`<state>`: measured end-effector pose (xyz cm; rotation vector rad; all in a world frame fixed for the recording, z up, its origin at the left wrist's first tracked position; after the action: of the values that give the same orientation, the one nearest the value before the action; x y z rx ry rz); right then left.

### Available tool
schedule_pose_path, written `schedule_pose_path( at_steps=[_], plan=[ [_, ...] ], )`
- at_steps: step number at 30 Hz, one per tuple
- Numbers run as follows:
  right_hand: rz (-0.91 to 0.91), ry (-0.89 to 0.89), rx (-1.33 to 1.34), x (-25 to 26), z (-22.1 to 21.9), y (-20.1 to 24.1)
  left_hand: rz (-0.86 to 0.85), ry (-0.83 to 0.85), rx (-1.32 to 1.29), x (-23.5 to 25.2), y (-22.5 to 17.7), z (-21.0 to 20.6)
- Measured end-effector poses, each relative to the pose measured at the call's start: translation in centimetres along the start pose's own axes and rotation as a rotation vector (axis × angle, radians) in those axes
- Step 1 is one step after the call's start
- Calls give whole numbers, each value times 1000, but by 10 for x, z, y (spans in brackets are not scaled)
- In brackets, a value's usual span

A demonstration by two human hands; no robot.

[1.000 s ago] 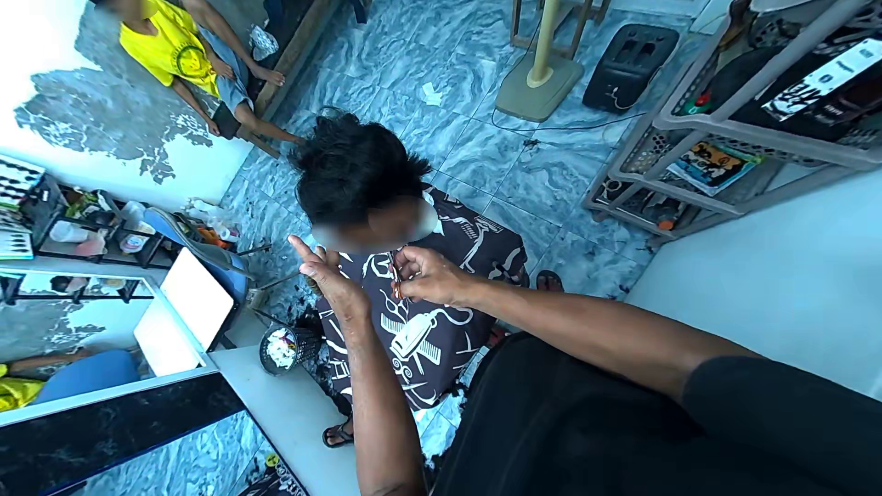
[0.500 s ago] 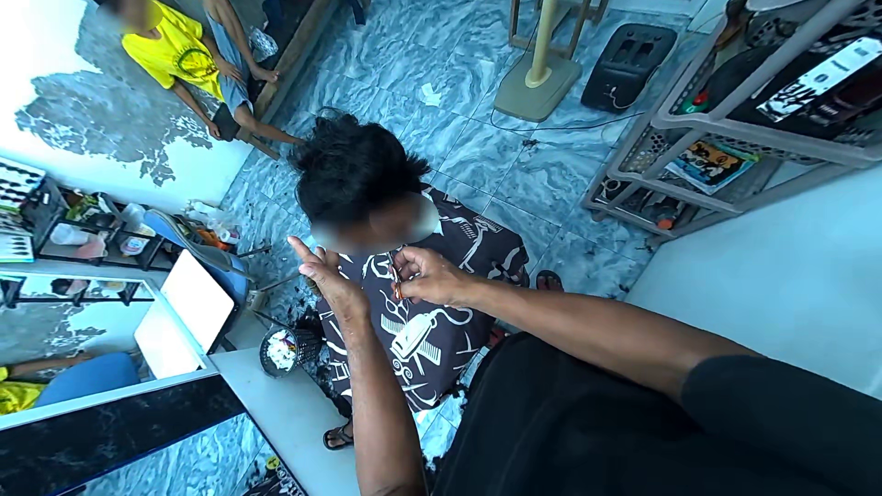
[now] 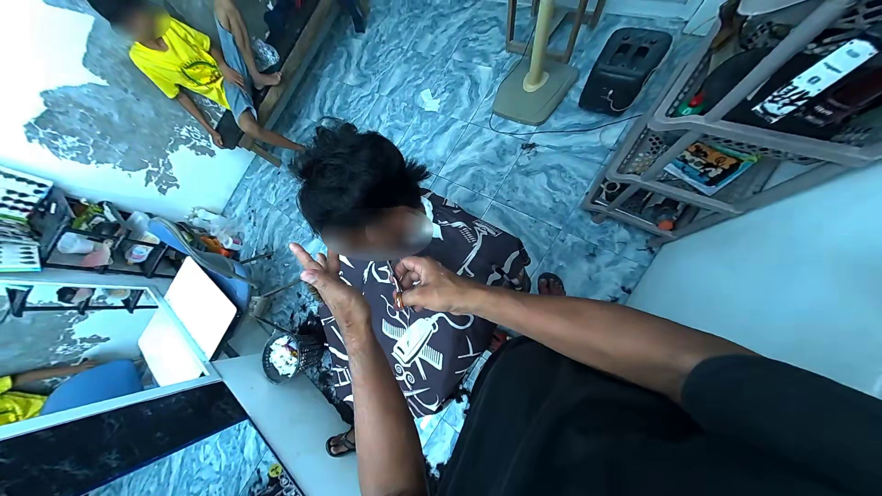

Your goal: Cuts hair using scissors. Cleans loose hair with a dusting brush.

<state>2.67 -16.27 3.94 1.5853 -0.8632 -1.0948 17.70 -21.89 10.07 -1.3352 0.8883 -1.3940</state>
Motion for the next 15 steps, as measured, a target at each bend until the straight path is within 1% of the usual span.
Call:
schedule_pose_path(
  at_steps=[2, 5, 6, 8, 9, 10, 12, 13, 14, 15],
  plan=[
    [-20, 9, -30, -2, 1, -4, 2, -3, 3, 2, 0, -1],
    [-4, 8, -26, 1, 2, 4, 8, 3, 10, 1, 2, -3],
    [0, 19, -50, 1, 3, 1, 6, 5, 12, 1, 2, -2],
    [-21, 57, -119, -12, 13, -20, -41, -7, 11, 2, 2, 7],
    [-51, 71, -126, -27, 24, -36, -88, -60, -3, 1, 4, 21],
    [-94, 75, -99, -47, 38, -54, -119, -166, -35, -3, 9, 42],
    [-175, 31, 32, -98, 79, -81, -97, -496, -142, -15, 31, 91],
    [-212, -38, 104, -126, 102, -93, -78, -603, -174, -26, 42, 106],
    [-248, -141, 169, -153, 127, -105, -100, -602, -174, -38, 49, 106],
    [-272, -269, 216, -178, 152, -116, -176, -493, -149, -50, 51, 90]
  ],
)
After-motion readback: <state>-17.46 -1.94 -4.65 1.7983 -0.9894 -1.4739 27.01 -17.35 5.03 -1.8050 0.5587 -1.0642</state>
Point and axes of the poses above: each hand's wrist, its own x-axis towards the middle knuckle, its own z-axis out of the back of the hand, y = z × x, the point moved 5 cm from there along x, towards the middle knuckle, and after that the axes turned 8 degrees about -x, right-handed, at the moved point
